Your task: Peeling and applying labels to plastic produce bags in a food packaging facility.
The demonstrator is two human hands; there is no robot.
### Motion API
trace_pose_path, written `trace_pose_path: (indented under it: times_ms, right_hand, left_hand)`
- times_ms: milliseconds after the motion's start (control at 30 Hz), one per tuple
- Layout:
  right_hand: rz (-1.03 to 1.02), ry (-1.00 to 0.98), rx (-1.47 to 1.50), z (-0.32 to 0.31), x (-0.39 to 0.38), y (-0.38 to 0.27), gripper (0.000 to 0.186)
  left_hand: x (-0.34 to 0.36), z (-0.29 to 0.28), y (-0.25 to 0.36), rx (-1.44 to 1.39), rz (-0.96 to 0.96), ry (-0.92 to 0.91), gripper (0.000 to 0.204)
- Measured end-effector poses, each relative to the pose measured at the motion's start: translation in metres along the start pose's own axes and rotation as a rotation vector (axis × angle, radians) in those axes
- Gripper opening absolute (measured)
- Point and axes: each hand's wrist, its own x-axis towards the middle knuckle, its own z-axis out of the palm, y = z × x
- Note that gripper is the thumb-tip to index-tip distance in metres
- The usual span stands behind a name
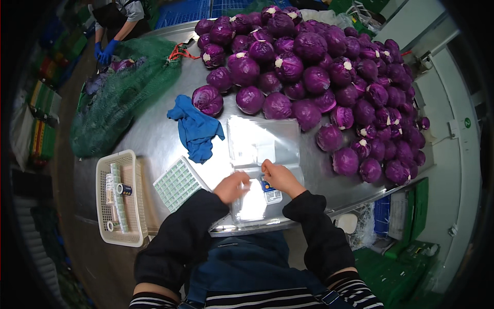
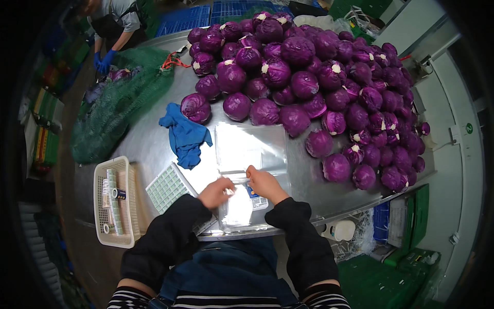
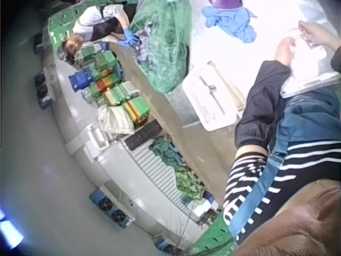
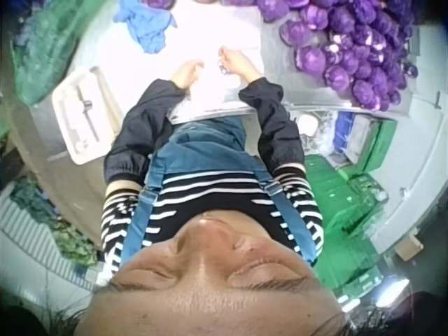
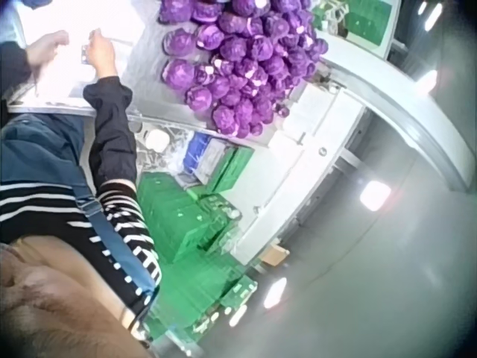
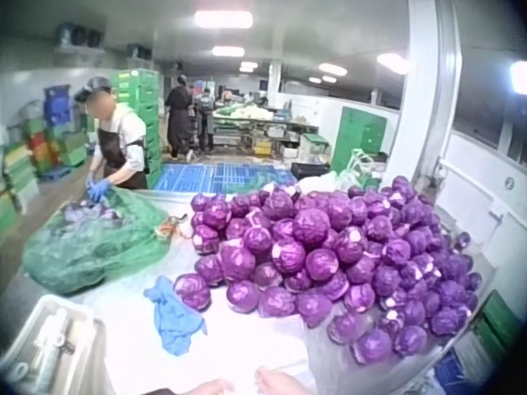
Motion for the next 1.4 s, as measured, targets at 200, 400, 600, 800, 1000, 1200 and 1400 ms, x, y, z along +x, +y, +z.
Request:
trace_pose_path:
  times_ms: [200, 400, 600, 800, 1000, 1200, 1400]
  right_hand:
    - [0.218, 0.059, -0.424, -0.009, 0.003, -0.005, 0.039]
    - [0.033, 0.64, 0.087, -0.041, -0.036, -0.034, 0.019]
    - [-0.01, 0.686, 0.174, -0.035, -0.041, -0.036, 0.02]
    - [-0.118, 0.223, 0.187, 0.034, -0.043, -0.067, 0.032]
    - [-0.367, 0.143, 0.176, 0.043, -0.046, -0.132, 0.059]
    - [-0.403, 0.387, 0.203, 0.005, -0.024, -0.17, 0.061]
    - [-0.388, 0.412, 0.311, -0.02, -0.024, -0.187, 0.06]
  left_hand:
    - [-0.022, 0.01, -0.016, 0.254, 0.217, -0.261, 0.024]
    - [0.004, 0.002, -0.019, -0.531, -0.467, 0.164, 0.019]
    - [-0.004, -0.074, -0.014, 0.031, -0.305, -0.147, 0.027]
    - [-0.057, -0.091, -0.021, 0.735, 0.104, -0.778, 0.043]
    - [-0.035, -0.141, 0.029, 0.411, -0.124, -0.545, 0.036]
    - [-0.031, -0.198, 0.109, 0.259, -0.053, -0.165, 0.026]
    - [-0.036, -0.186, 0.13, 0.17, 0.002, -0.039, 0.028]
